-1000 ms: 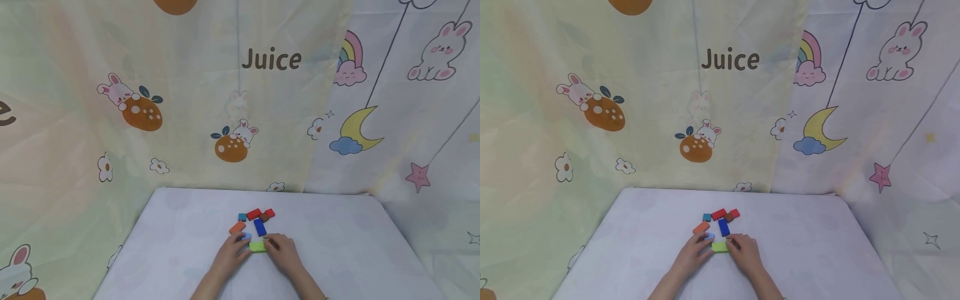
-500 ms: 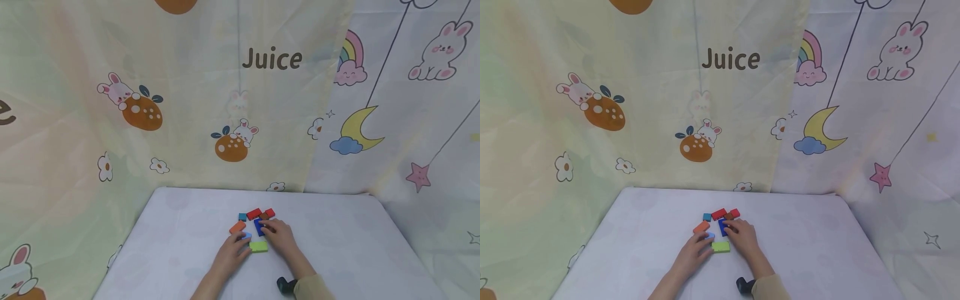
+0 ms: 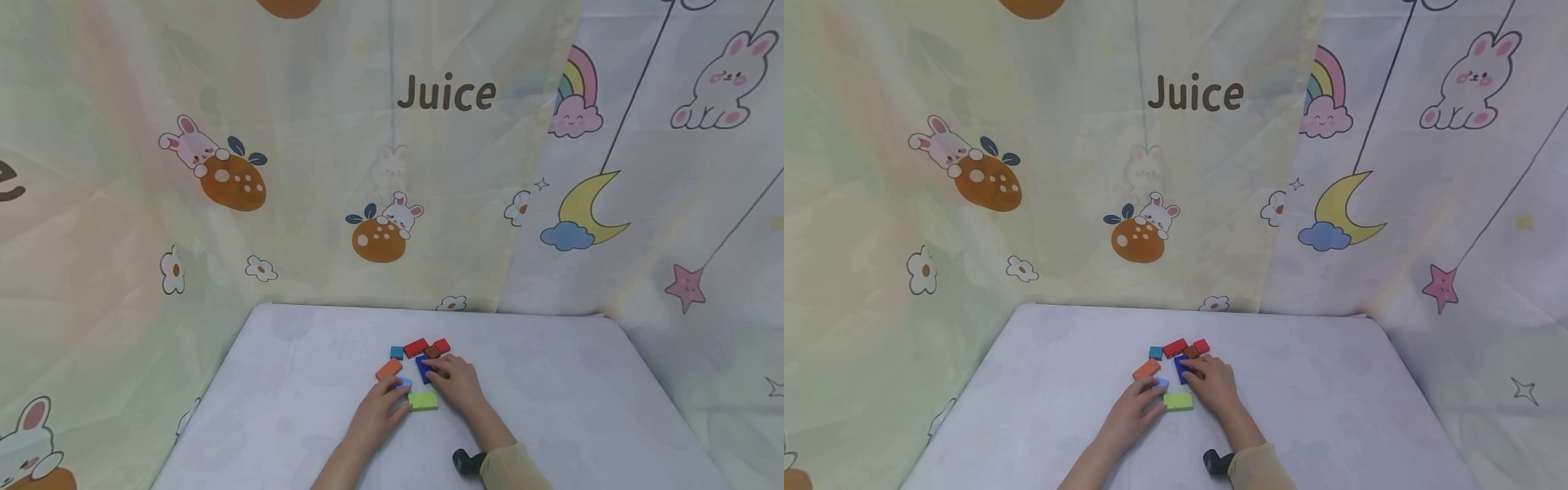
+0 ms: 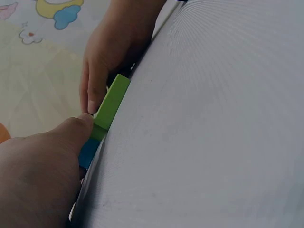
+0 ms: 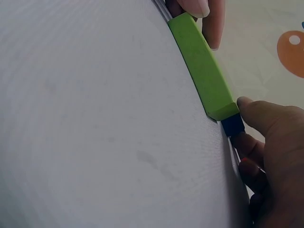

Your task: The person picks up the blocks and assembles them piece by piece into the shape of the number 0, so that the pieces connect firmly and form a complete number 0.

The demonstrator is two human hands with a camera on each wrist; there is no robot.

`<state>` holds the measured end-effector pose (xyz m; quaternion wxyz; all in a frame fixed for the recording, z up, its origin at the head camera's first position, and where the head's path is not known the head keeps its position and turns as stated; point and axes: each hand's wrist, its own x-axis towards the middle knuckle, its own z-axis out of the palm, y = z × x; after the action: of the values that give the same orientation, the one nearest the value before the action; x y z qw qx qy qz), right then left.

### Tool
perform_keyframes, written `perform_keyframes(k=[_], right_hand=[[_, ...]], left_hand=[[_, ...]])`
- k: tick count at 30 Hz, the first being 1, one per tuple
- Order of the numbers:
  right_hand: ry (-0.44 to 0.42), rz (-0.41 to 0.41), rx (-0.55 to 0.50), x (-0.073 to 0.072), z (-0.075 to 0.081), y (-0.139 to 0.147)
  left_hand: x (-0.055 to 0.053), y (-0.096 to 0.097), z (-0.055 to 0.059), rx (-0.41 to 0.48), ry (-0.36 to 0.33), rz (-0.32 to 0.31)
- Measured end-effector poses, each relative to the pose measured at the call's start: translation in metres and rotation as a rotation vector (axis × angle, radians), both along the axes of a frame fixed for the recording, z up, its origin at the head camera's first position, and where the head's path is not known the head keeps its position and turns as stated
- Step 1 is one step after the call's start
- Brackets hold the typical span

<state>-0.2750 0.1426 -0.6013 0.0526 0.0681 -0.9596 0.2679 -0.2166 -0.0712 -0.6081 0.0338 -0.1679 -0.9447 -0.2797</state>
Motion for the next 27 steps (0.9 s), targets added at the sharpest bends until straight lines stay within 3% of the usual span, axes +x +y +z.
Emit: perform_keyframes(k=[7, 15, 21, 27], right_hand=[[-0.047, -0.066, -0.179, -0.005, 0.0, 0.003], [-0.03, -0.081, -0.096, -0.011, -0.001, 0.003], [-0.026, -0.095, -0.126, -0.008, -0.001, 0.002], [0.049, -0.097, -0.107, -0.007, -0.004, 0.006]], left_hand=[[0.001, 0.0, 0.001, 0.017, 0.009, -0.006], [-0.001, 0.001, -0.002, 0.01, 0.007, -0.007], [-0.001, 0.0, -0.003, -0.002, -0.002, 0.005], [-0.002, 0.001, -0.001, 0.002, -0.007, 0.008]])
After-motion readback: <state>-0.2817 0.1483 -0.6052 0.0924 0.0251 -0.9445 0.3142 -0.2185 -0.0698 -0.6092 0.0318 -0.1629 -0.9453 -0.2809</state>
